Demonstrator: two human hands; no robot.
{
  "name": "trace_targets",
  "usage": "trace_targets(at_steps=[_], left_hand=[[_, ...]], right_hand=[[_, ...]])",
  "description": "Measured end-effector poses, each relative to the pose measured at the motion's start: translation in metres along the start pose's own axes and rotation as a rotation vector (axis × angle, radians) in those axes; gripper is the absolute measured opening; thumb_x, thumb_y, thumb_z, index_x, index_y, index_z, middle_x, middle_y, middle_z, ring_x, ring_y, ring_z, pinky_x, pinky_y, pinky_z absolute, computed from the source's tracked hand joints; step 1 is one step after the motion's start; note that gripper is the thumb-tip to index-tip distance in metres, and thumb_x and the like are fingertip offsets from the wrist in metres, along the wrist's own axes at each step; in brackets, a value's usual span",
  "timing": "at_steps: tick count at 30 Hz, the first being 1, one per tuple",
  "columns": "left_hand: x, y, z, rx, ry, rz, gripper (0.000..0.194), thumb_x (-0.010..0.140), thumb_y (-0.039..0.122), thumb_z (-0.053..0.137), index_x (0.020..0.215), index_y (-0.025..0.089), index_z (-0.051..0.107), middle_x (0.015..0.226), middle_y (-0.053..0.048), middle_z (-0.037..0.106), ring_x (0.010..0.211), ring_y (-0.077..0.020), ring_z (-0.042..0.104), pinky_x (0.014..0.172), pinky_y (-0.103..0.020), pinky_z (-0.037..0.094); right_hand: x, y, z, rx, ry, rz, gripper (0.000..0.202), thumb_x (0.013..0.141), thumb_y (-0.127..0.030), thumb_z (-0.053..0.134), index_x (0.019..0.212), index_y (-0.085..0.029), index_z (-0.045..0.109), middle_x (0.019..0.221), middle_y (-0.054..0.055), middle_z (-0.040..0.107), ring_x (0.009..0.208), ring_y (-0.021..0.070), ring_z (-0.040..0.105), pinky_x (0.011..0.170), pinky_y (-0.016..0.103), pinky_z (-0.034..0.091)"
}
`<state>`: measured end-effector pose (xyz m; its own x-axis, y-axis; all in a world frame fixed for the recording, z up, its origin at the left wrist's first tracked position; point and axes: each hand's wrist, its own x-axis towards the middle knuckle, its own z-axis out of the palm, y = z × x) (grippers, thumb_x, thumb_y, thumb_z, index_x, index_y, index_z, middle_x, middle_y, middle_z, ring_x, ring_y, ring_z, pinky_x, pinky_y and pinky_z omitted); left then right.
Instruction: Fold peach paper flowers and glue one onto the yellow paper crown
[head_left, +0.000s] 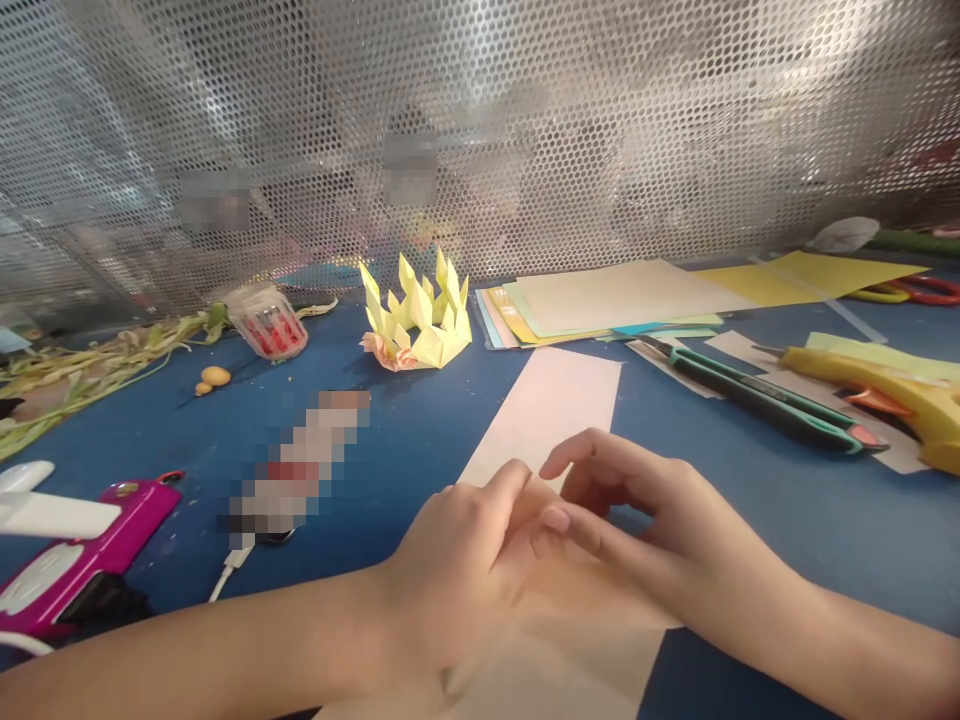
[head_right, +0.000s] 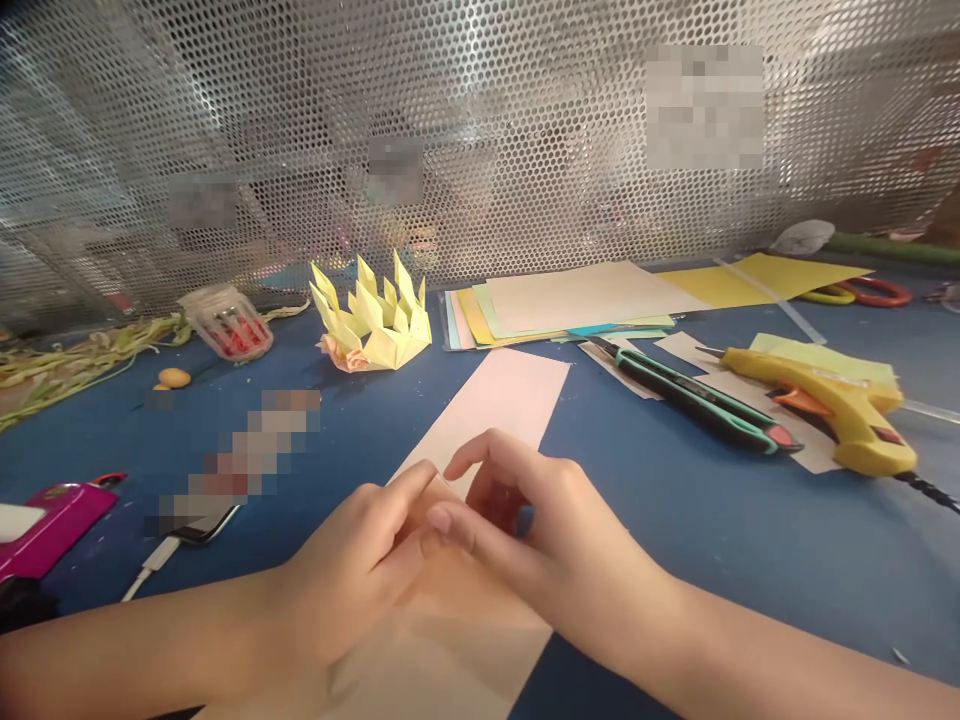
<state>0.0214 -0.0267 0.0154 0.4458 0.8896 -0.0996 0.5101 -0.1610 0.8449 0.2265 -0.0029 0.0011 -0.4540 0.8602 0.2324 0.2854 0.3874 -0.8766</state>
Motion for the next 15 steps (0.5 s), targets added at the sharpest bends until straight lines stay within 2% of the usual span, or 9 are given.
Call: trace_targets(at_steps=[6,8,10,15], left_hand=[[-0.0010,-0.0033,0.0041,0.036,0.008,-0.004,0.035,0.111,0.055,0.041,0.087,0.029,0.038,0.062,0.007,0.044,0.054,-0.0180,0.039,0.055,-0.031,0.019],[-0.0010,-0.0050,0.0053,0.040,-0.009,0.029,0.030,0.111,0.048,0.040,0.089,0.029,0.039,0.067,0.005,0.053,0.055,-0.0186,0.046,0.056,-0.032,0.020],[-0.0009,-0.0062,0.0059,0.048,-0.008,0.053,0.026,0.111,0.044,0.040,0.089,0.029,0.038,0.068,0.004,0.056,0.055,-0.0185,0.047,0.056,-0.032,0.020],[-0.0003,-0.0062,0.0055,0.053,-0.013,0.040,0.031,0.112,0.044,0.037,0.086,0.029,0.032,0.056,0.009,0.039,0.047,-0.0167,0.037,0.054,-0.033,0.016]], right_hand=[[-0.0015,0.0016,0.0016,0.065,-0.067,0.134,0.045,0.101,-0.070,0.062,0.103,-0.025,0.065,0.063,-0.005,0.059,0.057,0.0126,0.047,0.051,0.024,0.038],[-0.0018,0.0030,0.0011,0.058,-0.084,0.127,0.043,0.104,-0.068,0.058,0.103,-0.026,0.066,0.067,-0.004,0.062,0.060,0.0131,0.049,0.053,0.025,0.039],[-0.0015,0.0030,0.0005,0.046,-0.083,0.095,0.039,0.108,-0.062,0.055,0.099,-0.026,0.066,0.074,-0.001,0.067,0.064,0.0137,0.055,0.057,0.025,0.043],[0.0018,-0.0033,0.0000,0.044,-0.046,0.042,0.032,0.108,-0.048,0.060,0.087,-0.024,0.066,0.069,-0.001,0.069,0.061,0.0127,0.058,0.054,0.024,0.044]])
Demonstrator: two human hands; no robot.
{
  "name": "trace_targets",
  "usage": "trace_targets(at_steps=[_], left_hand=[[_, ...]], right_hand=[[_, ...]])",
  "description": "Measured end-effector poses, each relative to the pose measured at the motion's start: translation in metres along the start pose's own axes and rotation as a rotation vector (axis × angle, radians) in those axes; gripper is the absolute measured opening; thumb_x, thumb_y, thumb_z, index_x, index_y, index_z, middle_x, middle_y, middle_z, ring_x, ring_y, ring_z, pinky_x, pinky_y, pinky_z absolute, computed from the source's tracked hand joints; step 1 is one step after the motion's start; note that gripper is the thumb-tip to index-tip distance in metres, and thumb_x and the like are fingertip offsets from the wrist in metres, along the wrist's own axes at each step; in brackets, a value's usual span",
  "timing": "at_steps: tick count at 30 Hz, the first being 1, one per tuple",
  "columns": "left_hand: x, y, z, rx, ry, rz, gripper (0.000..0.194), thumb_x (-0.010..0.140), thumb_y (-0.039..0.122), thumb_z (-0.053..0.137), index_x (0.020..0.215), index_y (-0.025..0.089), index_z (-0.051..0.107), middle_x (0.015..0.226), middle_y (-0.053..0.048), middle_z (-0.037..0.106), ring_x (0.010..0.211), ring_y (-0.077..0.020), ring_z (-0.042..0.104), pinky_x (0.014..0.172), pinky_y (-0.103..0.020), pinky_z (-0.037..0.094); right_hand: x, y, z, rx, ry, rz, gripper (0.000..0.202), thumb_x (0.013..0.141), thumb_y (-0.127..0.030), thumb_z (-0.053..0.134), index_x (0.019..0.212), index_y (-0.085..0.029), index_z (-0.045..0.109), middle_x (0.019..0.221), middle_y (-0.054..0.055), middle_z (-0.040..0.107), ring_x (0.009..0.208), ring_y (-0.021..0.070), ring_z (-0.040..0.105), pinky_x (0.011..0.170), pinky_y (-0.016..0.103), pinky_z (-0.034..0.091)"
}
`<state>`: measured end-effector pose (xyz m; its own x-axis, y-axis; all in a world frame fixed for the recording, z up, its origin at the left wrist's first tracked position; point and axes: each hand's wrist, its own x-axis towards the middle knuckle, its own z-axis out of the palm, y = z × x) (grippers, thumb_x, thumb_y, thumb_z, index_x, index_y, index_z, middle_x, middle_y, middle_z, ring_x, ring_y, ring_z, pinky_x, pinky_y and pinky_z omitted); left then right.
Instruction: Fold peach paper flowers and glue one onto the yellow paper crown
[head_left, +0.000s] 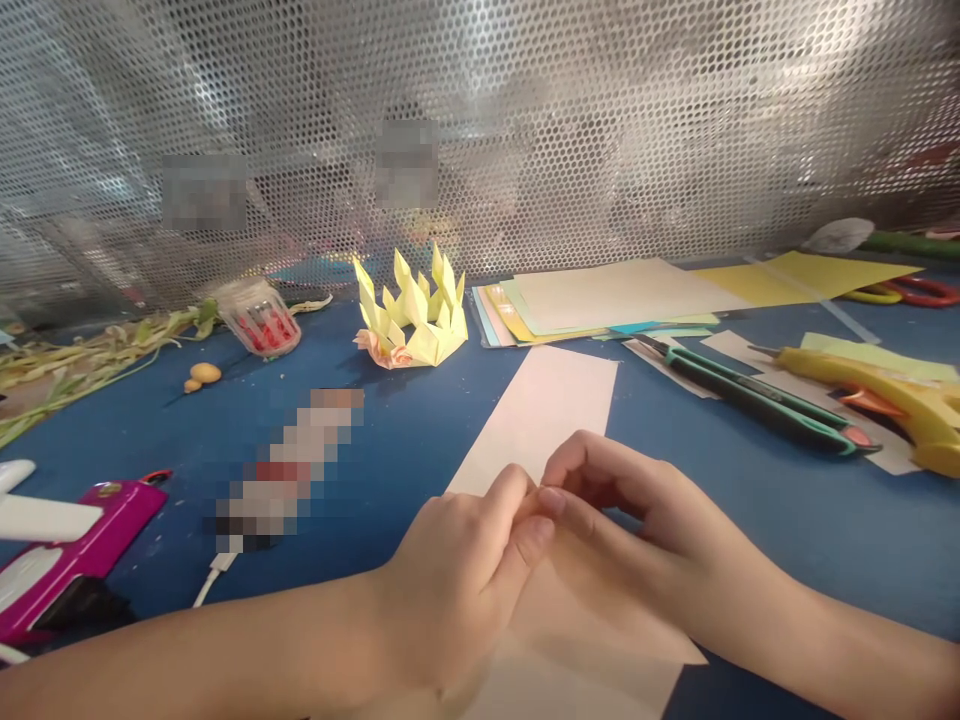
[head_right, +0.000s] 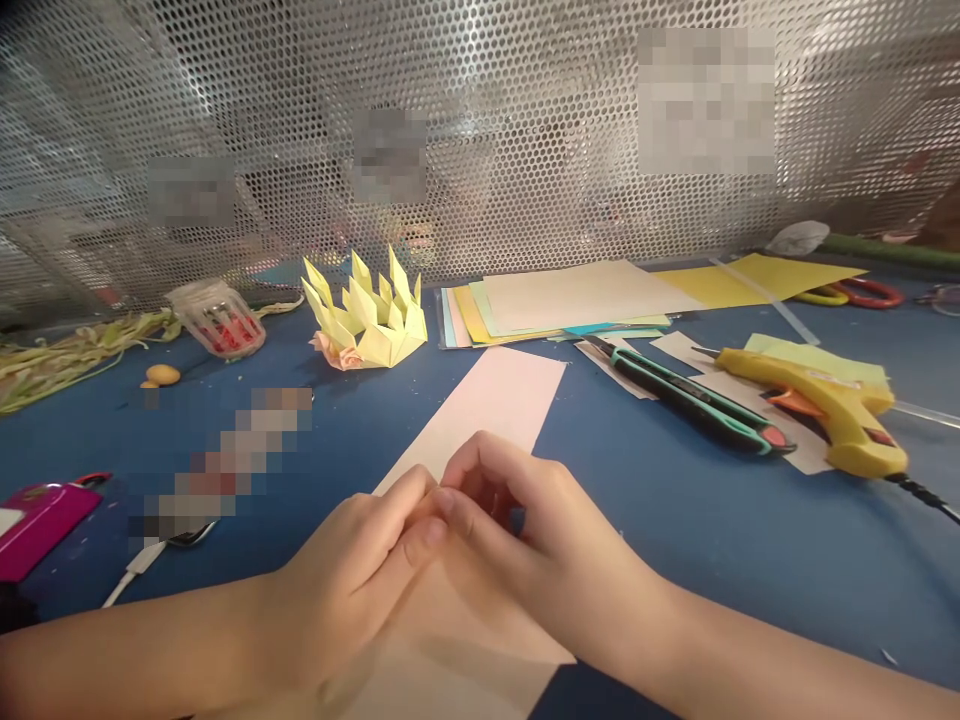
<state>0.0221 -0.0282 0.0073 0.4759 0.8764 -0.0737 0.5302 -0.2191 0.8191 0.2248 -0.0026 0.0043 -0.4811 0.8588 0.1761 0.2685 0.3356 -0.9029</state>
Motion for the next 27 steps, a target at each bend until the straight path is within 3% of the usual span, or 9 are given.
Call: trace_targets(at_steps=[5,9,13,18,23,27], left_hand=[[0.001,0.001,-0.001,-0.019,0.005,0.001,0.030,0.112,0.042,0.039,0.086,0.029,0.034,0.058,0.009,0.042,0.048,-0.0161,0.038,0.054,-0.032,0.018],[0.000,0.000,-0.001,-0.028,0.053,-0.021,0.030,0.114,0.046,0.034,0.088,0.029,0.037,0.065,0.006,0.048,0.055,-0.0173,0.044,0.055,-0.032,0.020],[-0.001,-0.001,-0.002,0.002,0.092,-0.025,0.030,0.113,0.044,0.031,0.088,0.029,0.034,0.066,0.006,0.047,0.055,-0.0171,0.041,0.056,-0.032,0.019],[0.000,-0.001,-0.003,-0.066,0.021,-0.088,0.035,0.101,0.055,0.061,0.090,0.029,0.040,0.065,0.007,0.049,0.057,-0.0174,0.042,0.056,-0.029,0.022],[0.001,-0.002,-0.002,-0.147,0.103,-0.163,0.031,0.104,0.049,0.057,0.088,0.028,0.041,0.067,0.006,0.051,0.063,-0.0177,0.044,0.057,-0.029,0.028],[0.001,-0.008,-0.001,-0.284,0.141,-0.164,0.031,0.108,0.053,0.054,0.093,0.027,0.044,0.071,0.005,0.058,0.068,-0.0183,0.052,0.061,-0.029,0.037]], right_hand=[[0.003,-0.002,-0.001,0.019,0.002,0.020,0.044,0.104,-0.062,0.063,0.084,-0.024,0.068,0.070,0.001,0.073,0.063,0.0135,0.061,0.057,0.025,0.047],[0.005,0.003,-0.006,0.004,-0.027,0.083,0.049,0.099,-0.069,0.066,0.085,-0.023,0.071,0.066,-0.001,0.066,0.057,0.0118,0.049,0.050,0.024,0.038],[0.006,0.005,-0.012,-0.057,-0.008,0.087,0.050,0.093,-0.068,0.074,0.073,-0.022,0.069,0.059,-0.003,0.058,0.054,0.0108,0.044,0.046,0.024,0.033],[0.003,0.009,-0.015,-0.124,0.039,0.037,0.050,0.097,-0.068,0.070,0.074,-0.024,0.070,0.054,-0.004,0.054,0.051,0.0113,0.040,0.044,0.025,0.030],[0.009,0.012,-0.024,-0.126,-0.019,0.045,0.049,0.097,-0.070,0.069,0.082,-0.025,0.078,0.063,0.000,0.066,0.058,0.0147,0.051,0.052,0.028,0.039],[0.015,0.011,-0.030,-0.129,-0.011,0.032,0.053,0.094,-0.071,0.071,0.071,-0.024,0.074,0.063,0.001,0.066,0.059,0.0154,0.052,0.053,0.029,0.041]])
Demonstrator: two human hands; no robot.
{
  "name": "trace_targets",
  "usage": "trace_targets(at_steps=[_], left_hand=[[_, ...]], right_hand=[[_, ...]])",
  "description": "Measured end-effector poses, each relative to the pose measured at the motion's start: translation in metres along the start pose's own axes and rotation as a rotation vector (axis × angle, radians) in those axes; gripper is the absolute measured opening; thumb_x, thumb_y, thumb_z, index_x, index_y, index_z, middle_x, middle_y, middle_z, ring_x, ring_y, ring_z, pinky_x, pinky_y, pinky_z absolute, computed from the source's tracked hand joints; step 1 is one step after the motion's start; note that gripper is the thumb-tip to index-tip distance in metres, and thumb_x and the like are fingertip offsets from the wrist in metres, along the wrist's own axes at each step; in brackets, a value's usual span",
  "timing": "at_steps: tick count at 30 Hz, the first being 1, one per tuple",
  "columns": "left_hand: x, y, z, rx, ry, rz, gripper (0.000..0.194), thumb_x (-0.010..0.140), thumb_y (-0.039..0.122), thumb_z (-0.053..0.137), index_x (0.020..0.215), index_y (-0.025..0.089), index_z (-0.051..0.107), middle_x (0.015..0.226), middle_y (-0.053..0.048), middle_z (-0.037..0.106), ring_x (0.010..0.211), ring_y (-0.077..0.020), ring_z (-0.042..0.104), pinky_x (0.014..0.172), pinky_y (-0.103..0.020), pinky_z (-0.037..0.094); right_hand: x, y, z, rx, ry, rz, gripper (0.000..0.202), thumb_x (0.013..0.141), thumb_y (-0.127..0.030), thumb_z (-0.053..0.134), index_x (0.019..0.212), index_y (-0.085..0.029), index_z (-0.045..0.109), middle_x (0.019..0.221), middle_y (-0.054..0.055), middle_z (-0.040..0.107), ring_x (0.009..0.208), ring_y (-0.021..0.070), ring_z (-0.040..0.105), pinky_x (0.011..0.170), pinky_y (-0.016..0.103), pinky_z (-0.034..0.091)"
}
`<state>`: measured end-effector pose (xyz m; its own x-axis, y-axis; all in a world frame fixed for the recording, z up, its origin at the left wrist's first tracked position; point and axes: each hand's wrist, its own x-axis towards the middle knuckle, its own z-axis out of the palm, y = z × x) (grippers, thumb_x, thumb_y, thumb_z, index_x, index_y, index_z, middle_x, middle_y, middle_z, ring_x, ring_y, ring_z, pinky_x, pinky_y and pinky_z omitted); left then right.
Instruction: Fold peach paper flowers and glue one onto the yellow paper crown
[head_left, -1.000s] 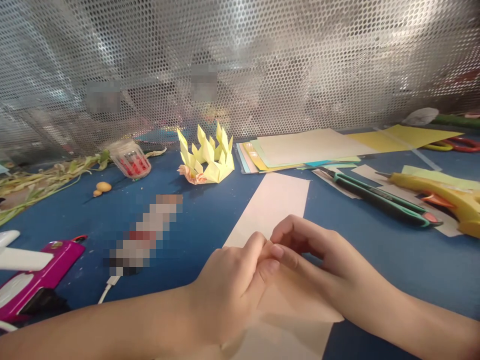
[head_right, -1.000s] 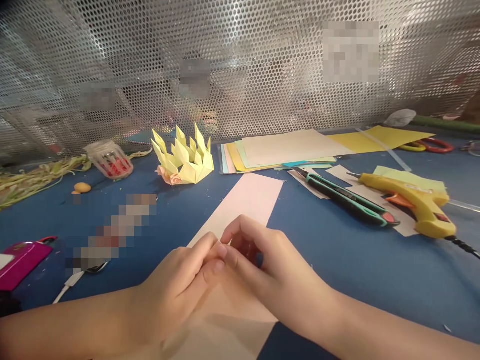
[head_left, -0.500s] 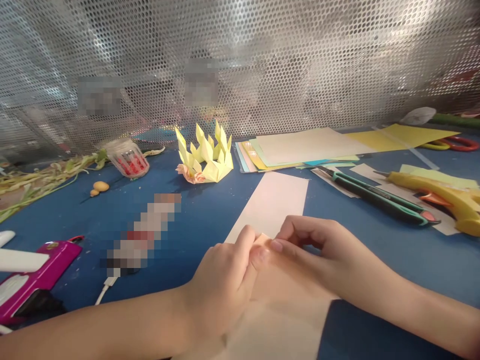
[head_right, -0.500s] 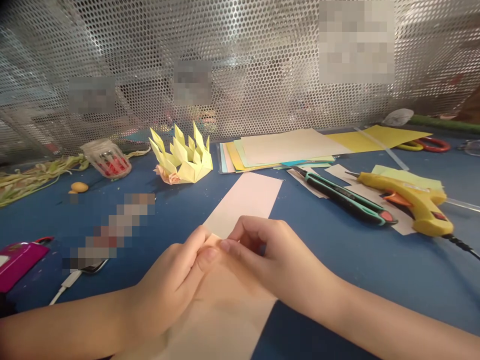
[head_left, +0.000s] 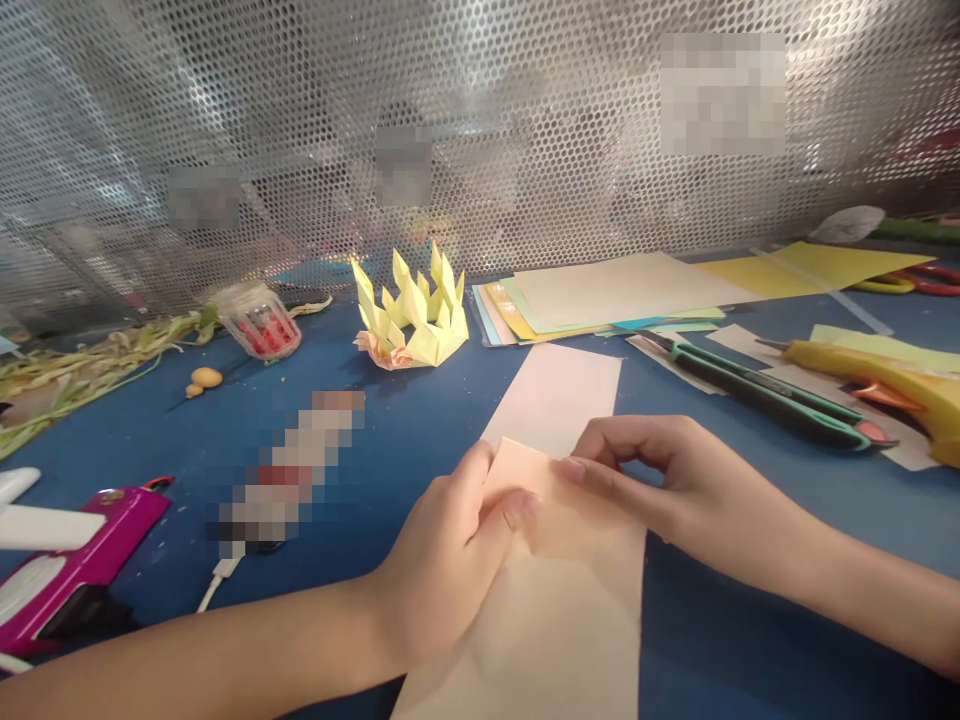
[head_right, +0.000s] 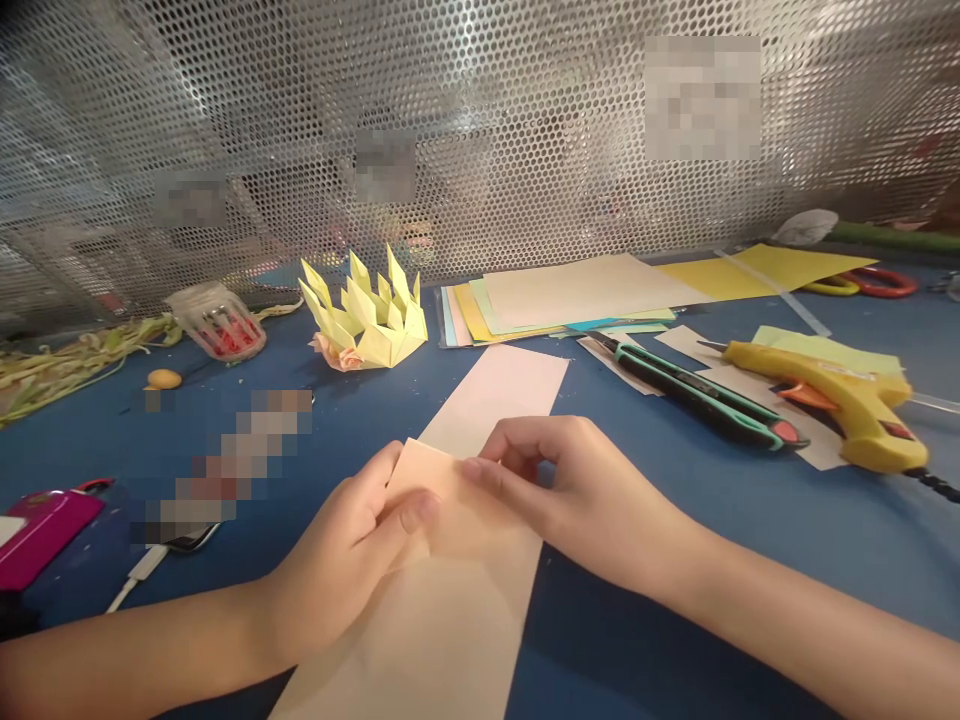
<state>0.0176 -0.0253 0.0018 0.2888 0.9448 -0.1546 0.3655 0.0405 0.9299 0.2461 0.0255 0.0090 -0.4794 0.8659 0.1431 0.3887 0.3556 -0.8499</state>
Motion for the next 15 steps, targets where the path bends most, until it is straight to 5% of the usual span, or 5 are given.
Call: trace_targets(at_steps=[6,15], left_hand=[[0.003,-0.007,0.001,-0.126,0.016,0.033,0.038,0.106,0.061,0.057,0.102,0.023,0.059,0.088,-0.003,0.075,0.077,-0.0220,0.066,0.065,-0.030,0.047],[0.003,-0.004,0.003,-0.255,0.118,-0.002,0.050,0.102,0.067,0.064,0.120,0.020,0.065,0.120,-0.013,0.079,0.118,-0.0377,0.072,0.091,-0.044,0.058]], right_hand=[[-0.004,0.002,0.001,0.003,0.058,0.001,0.052,0.093,-0.072,0.073,0.072,-0.025,0.076,0.054,-0.003,0.053,0.052,0.0126,0.039,0.047,0.027,0.029],[0.006,-0.007,-0.009,-0.071,0.062,-0.083,0.053,0.092,-0.074,0.072,0.074,-0.026,0.082,0.058,-0.001,0.062,0.053,0.0134,0.049,0.047,0.027,0.038]])
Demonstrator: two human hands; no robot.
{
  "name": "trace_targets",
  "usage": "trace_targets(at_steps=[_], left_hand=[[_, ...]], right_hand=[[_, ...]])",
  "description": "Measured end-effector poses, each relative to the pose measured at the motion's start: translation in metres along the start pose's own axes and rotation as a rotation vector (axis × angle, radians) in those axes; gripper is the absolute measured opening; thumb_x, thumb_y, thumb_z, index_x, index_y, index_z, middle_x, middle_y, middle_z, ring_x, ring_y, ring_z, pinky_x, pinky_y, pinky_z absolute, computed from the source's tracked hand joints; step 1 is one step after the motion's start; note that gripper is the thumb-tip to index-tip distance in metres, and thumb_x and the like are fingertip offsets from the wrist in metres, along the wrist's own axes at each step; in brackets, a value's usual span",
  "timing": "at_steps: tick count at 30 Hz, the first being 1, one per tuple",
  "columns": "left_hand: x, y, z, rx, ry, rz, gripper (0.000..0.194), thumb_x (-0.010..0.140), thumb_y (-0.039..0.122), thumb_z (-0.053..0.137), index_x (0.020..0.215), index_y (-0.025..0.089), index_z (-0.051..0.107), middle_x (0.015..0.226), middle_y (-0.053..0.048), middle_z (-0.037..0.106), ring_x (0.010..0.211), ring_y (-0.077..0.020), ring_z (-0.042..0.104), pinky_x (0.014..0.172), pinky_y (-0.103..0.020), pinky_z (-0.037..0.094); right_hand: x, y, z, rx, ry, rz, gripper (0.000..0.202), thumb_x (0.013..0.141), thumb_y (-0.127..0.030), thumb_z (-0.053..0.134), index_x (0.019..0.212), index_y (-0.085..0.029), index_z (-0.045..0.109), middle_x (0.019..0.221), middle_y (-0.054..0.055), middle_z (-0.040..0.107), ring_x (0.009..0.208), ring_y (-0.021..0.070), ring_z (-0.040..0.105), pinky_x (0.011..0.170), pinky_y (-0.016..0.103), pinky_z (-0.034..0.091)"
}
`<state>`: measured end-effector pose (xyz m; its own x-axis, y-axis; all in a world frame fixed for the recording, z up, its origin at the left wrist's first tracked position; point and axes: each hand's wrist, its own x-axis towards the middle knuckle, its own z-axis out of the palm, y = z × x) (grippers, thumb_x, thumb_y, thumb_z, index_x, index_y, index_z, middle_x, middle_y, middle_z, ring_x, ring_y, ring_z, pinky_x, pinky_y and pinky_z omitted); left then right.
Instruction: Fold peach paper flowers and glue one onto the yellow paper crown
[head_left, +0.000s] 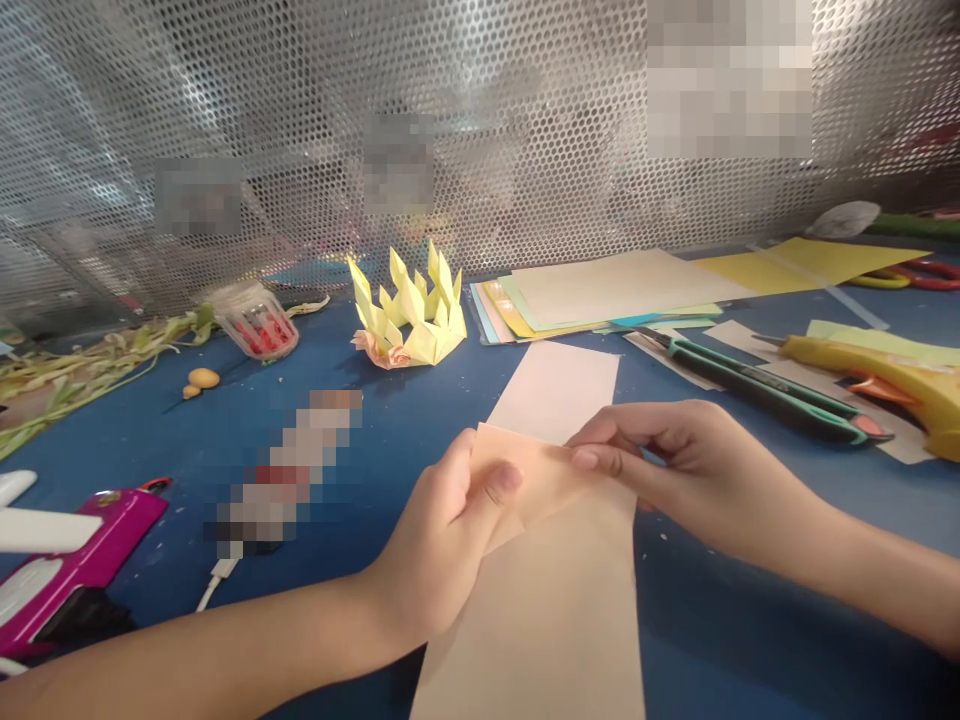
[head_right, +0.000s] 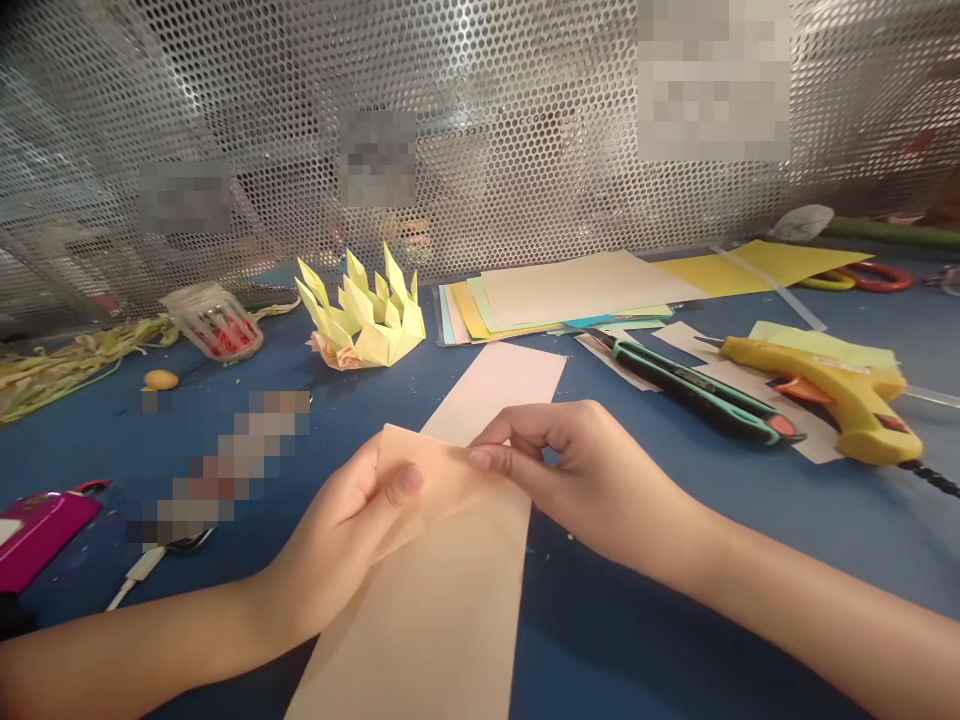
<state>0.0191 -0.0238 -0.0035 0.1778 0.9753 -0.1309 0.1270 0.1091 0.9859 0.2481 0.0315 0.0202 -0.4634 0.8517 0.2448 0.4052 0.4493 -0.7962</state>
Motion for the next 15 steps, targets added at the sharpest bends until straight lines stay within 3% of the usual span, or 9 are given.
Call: trace_targets(at_steps=[3,7,11,15], left_hand=[[-0.0010,0.0010,0.0012,-0.018,0.016,-0.015,0.052,0.102,0.066,0.067,0.124,0.019,0.065,0.128,-0.015,0.078,0.126,-0.0407,0.069,0.096,-0.047,0.058],[-0.0005,-0.0002,0.0023,-0.070,0.061,0.014,0.050,0.104,0.065,0.065,0.125,0.020,0.063,0.135,-0.016,0.077,0.137,-0.0401,0.065,0.102,-0.048,0.057],[0.0012,-0.0021,0.0026,-0.063,0.120,0.087,0.041,0.107,0.060,0.061,0.118,0.020,0.064,0.127,-0.014,0.080,0.122,-0.0348,0.074,0.100,-0.045,0.056],[0.0027,-0.0035,0.0020,-0.042,0.126,0.132,0.035,0.109,0.057,0.060,0.108,0.022,0.063,0.123,-0.010,0.080,0.115,-0.0319,0.075,0.099,-0.044,0.056]], right_hand=[[0.0003,0.0007,-0.0008,0.042,-0.023,0.022,0.054,0.095,-0.075,0.068,0.078,-0.025,0.083,0.058,-0.001,0.064,0.048,0.0121,0.048,0.043,0.026,0.036],[0.0030,0.0041,-0.0044,0.090,-0.064,0.016,0.064,0.096,-0.079,0.062,0.073,-0.023,0.080,0.063,0.003,0.069,0.056,0.0158,0.059,0.050,0.027,0.045],[0.0035,0.0065,-0.0052,0.083,-0.010,-0.025,0.059,0.090,-0.078,0.072,0.069,-0.023,0.077,0.062,0.002,0.071,0.057,0.0177,0.063,0.056,0.029,0.050],[0.0007,0.0096,-0.0029,0.085,0.009,-0.038,0.059,0.101,-0.073,0.060,0.074,-0.024,0.078,0.070,0.004,0.076,0.063,0.0204,0.068,0.061,0.031,0.053]])
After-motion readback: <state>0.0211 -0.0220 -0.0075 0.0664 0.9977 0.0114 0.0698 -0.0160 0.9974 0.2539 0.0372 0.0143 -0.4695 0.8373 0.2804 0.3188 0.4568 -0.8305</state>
